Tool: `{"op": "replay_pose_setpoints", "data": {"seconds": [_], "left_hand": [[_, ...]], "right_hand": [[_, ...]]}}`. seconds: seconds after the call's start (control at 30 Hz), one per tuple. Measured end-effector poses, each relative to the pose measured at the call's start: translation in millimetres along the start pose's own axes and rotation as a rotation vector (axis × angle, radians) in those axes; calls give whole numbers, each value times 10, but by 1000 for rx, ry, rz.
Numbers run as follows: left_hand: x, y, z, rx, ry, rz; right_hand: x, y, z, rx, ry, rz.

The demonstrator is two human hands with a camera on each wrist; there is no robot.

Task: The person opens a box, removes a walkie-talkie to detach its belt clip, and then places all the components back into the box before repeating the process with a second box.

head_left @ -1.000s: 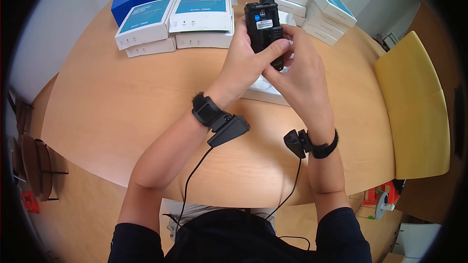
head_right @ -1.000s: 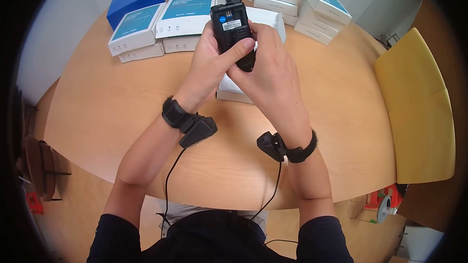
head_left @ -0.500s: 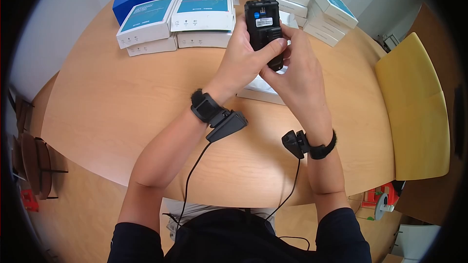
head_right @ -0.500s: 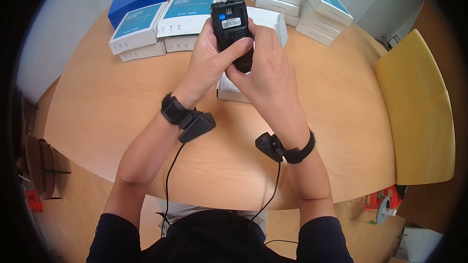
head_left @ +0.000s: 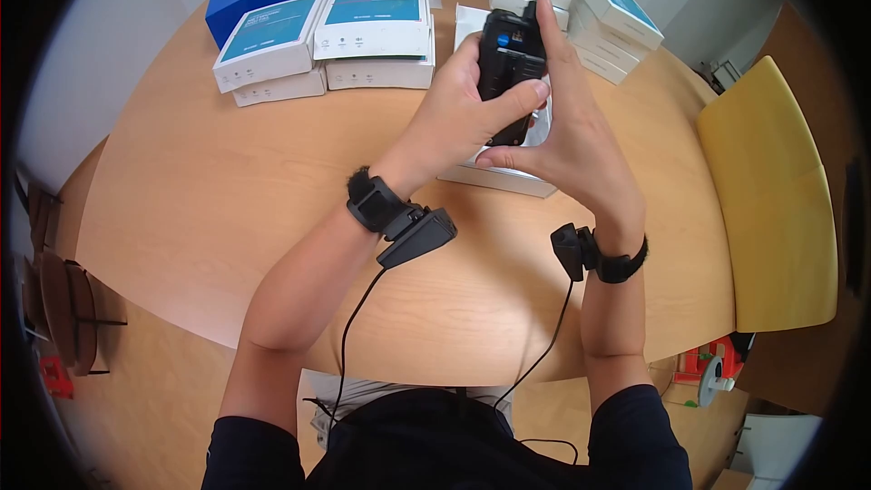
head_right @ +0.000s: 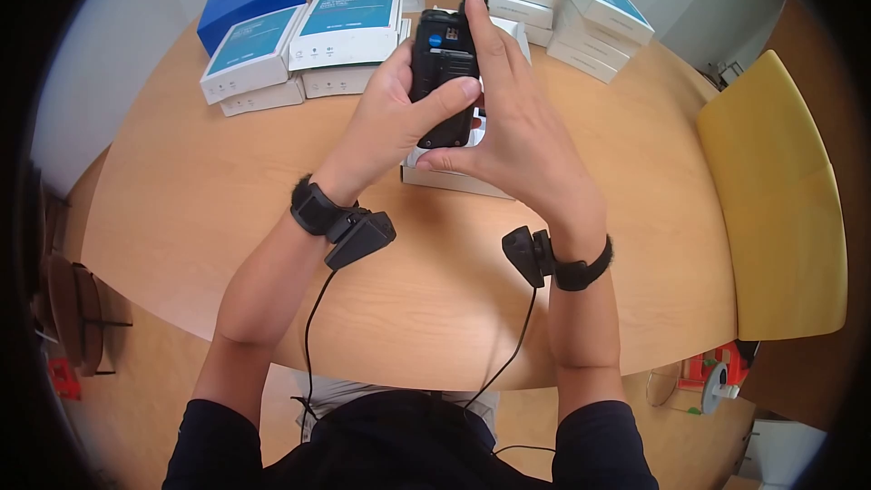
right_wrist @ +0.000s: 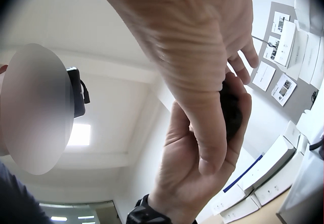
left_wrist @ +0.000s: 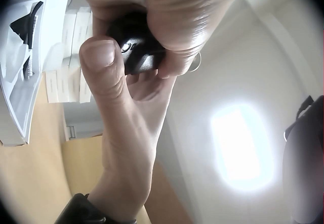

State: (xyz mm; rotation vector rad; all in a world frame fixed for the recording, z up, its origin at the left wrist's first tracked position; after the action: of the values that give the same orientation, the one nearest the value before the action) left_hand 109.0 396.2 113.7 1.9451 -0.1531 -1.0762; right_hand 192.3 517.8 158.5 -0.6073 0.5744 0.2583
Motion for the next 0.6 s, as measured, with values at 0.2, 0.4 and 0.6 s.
{"op": "replay_pose_setpoints", "data": {"seconds": [0.2, 0.4, 0.6], "left_hand": [[13, -10, -21, 19, -43, 17], [10, 24, -35, 46, -24, 12], [4, 11, -23, 13, -20, -17]], "right_hand": [[-5, 2, 3, -45, -13, -34], [-12, -13, 16, -65, -16, -50], [-22, 33, -15, -68, -3, -1]]}}
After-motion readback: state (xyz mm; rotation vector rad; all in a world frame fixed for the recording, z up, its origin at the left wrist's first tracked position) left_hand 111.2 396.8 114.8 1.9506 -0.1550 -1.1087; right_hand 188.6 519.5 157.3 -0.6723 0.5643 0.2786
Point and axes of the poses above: each hand's wrist, its own x-axis away from the middle knuckle, its own z-axis out of the back of the hand, y = z × x, the point moved 4 cm from there along -x, towards the middle knuckle, and after that the axes turned 9 degrees about -z, right-handed, at the moved point
